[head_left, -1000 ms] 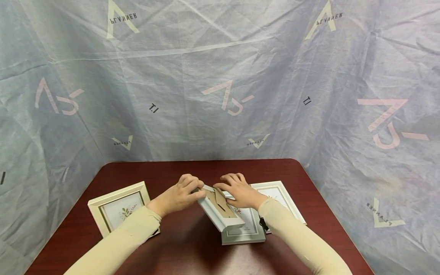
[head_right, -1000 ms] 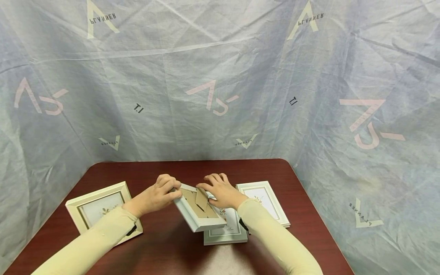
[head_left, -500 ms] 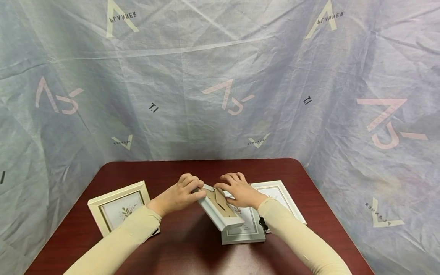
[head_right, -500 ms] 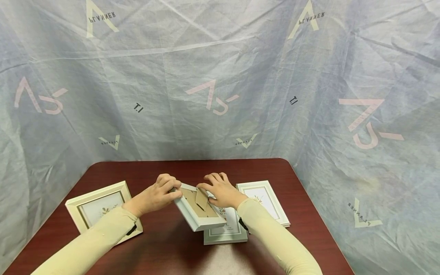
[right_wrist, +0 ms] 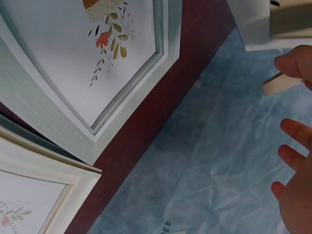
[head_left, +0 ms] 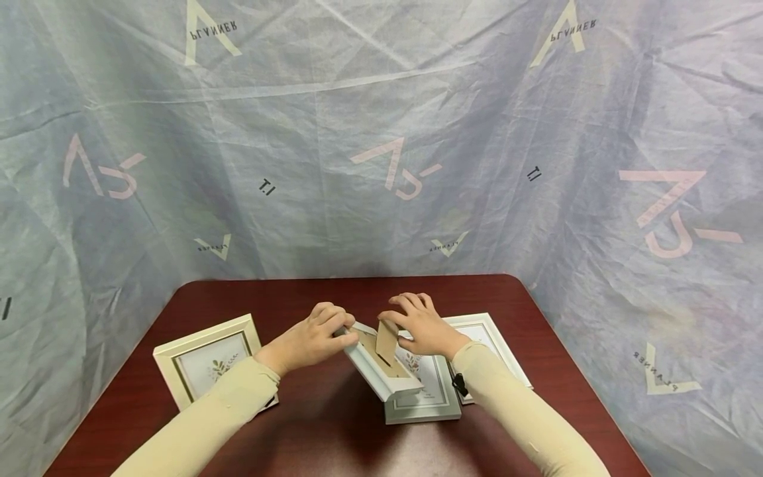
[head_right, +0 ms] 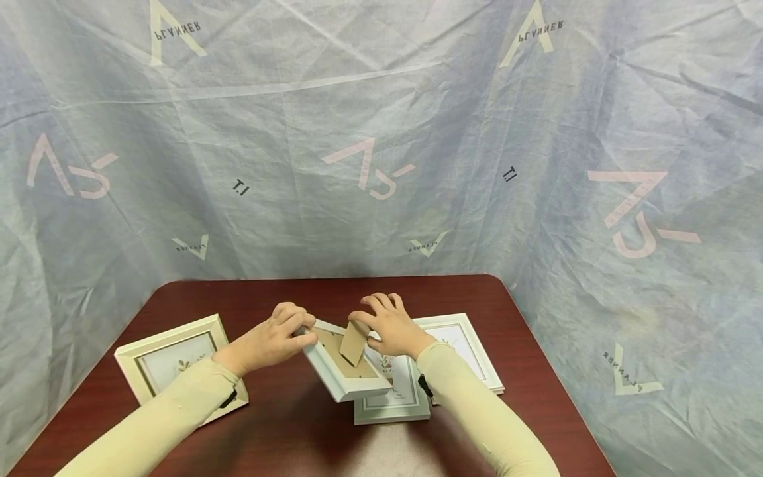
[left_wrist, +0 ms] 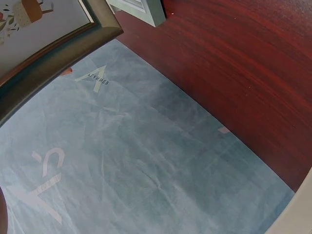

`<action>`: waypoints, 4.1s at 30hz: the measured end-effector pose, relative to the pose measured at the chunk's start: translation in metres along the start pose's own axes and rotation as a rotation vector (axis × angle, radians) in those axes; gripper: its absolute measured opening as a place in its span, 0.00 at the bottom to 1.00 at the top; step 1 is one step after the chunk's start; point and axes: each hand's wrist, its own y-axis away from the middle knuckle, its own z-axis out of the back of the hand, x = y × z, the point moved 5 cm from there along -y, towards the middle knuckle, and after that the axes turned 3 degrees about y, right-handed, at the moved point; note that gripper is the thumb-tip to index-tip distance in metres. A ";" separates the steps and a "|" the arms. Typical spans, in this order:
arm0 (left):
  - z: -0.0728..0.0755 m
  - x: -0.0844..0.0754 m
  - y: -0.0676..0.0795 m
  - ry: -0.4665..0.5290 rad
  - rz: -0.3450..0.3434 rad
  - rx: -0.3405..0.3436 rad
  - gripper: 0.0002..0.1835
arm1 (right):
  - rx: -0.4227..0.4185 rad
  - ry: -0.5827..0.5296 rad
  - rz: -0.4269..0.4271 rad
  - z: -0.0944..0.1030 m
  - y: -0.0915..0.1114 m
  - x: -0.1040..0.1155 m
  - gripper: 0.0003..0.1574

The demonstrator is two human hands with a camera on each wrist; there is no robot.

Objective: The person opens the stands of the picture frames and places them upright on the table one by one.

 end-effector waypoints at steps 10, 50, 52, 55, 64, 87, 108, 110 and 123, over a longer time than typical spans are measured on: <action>-0.003 -0.002 0.001 -0.013 -0.002 0.013 0.10 | -0.039 0.014 -0.015 0.004 0.005 -0.007 0.35; 0.001 -0.002 0.004 -0.023 -0.001 0.028 0.14 | -0.055 -0.043 -0.191 0.017 0.031 -0.025 0.36; 0.002 -0.001 0.004 -0.031 0.007 0.030 0.13 | -0.065 -0.044 -0.220 0.017 0.035 -0.027 0.36; 0.003 0.000 0.004 -0.051 0.014 0.025 0.12 | -0.076 -0.031 -0.263 0.018 0.041 -0.031 0.36; 0.006 0.004 0.005 -0.075 0.070 0.012 0.12 | -0.093 -0.030 -0.352 0.020 0.059 -0.037 0.36; 0.004 0.018 0.003 -0.038 0.295 0.053 0.21 | -0.108 -0.001 -0.536 0.039 0.084 -0.028 0.36; 0.000 0.025 0.003 -0.098 0.433 0.085 0.19 | -0.332 -0.014 -0.447 0.055 0.075 0.010 0.34; 0.000 0.025 0.003 -0.097 0.440 0.094 0.19 | -0.349 -0.019 -0.424 0.054 0.073 0.014 0.33; 0.000 0.022 0.002 -0.084 0.445 0.110 0.19 | -0.311 -0.031 -0.324 0.032 0.057 0.046 0.36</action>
